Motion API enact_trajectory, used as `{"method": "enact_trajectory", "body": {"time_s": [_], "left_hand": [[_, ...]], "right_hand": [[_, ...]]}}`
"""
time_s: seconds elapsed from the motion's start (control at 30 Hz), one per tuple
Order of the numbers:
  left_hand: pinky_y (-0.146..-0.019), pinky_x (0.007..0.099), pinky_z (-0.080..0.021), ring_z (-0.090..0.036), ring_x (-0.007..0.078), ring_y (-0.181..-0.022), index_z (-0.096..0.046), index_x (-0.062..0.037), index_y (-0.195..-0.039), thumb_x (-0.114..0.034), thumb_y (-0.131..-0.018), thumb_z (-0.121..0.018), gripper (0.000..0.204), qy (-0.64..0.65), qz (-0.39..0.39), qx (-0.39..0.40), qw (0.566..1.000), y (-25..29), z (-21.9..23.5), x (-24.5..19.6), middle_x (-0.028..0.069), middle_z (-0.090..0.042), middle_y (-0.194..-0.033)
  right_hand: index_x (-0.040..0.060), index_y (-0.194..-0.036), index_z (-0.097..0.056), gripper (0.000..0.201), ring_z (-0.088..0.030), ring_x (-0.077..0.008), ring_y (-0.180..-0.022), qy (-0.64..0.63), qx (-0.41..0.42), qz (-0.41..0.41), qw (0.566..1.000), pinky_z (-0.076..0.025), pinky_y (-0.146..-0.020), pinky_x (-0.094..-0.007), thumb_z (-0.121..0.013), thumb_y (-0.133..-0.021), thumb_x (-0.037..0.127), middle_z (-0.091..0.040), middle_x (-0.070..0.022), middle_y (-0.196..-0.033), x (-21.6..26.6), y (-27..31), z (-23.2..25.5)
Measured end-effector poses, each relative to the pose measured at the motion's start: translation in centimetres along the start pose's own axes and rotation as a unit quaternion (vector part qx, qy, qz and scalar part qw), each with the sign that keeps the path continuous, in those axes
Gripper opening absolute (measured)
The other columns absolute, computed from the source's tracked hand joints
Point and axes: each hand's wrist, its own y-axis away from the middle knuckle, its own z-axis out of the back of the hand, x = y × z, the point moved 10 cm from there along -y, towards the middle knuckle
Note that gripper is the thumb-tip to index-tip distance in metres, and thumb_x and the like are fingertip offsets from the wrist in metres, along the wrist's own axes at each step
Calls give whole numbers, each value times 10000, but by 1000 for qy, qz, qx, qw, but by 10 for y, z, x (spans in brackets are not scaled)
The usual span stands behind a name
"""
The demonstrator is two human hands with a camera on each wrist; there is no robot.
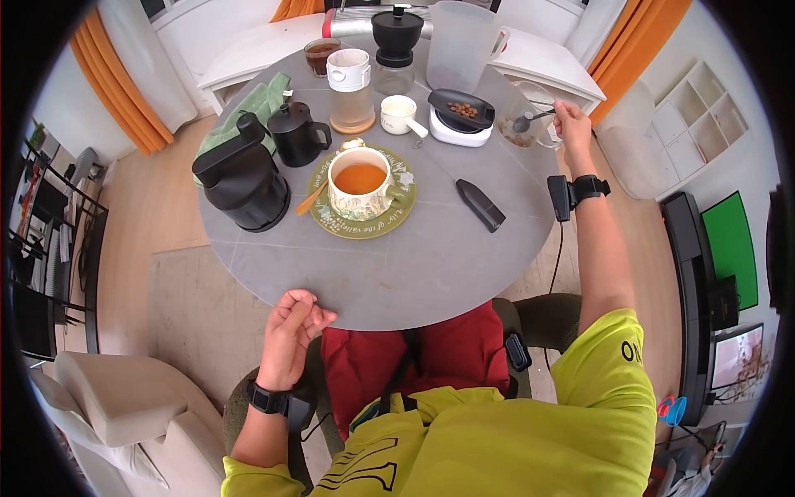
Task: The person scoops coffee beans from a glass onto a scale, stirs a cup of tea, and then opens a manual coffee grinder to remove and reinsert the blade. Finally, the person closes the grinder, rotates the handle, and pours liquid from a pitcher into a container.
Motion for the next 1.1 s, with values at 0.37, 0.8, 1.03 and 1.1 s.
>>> {"method": "enact_trajectory", "body": {"time_s": [0.37, 0.8, 1.03, 1.1], "left_hand": [[-764, 273, -527, -654, 176, -783, -518, -56, -960, -131, -980, -489, 83, 2, 4, -4, 1000, -2, 2, 1, 25, -569, -735], [-751, 280, -533, -659, 181, -765, -513, -56, -976, -139, -982, -486, 88, 9, 11, -7, 1000, -3, 4, 3, 25, -561, -703], [-747, 285, -536, -658, 181, -757, -512, -51, -991, -147, -984, -484, 100, 3, 8, -8, 1000, -2, 4, 2, 24, -559, -703], [-745, 285, -537, -659, 182, -760, -513, -50, -991, -145, -983, -483, 100, 7, 6, -13, 1000, -2, 4, 1, 24, -559, -707]], "right_hand": [[50, -868, -566, 360, -350, -54, -510, -263, -9, -10, 965, -256, -464, -205, -450, -1001, 364, -431, 31, -590, 14, 79, -5], [77, -781, -500, 366, -293, -61, -490, -391, 56, -113, 912, -230, -454, -216, -455, -1001, 366, -386, 33, -577, -40, 136, -42], [72, -803, -534, 336, -301, -50, -497, -322, 105, -90, 937, -219, -453, -212, -478, -996, 341, -432, 40, -601, -35, 134, -54], [69, -855, -566, 289, -341, -40, -522, -207, 119, -102, 966, -237, -473, -205, -531, -969, 332, -453, 48, -615, -29, 130, -56]]}}
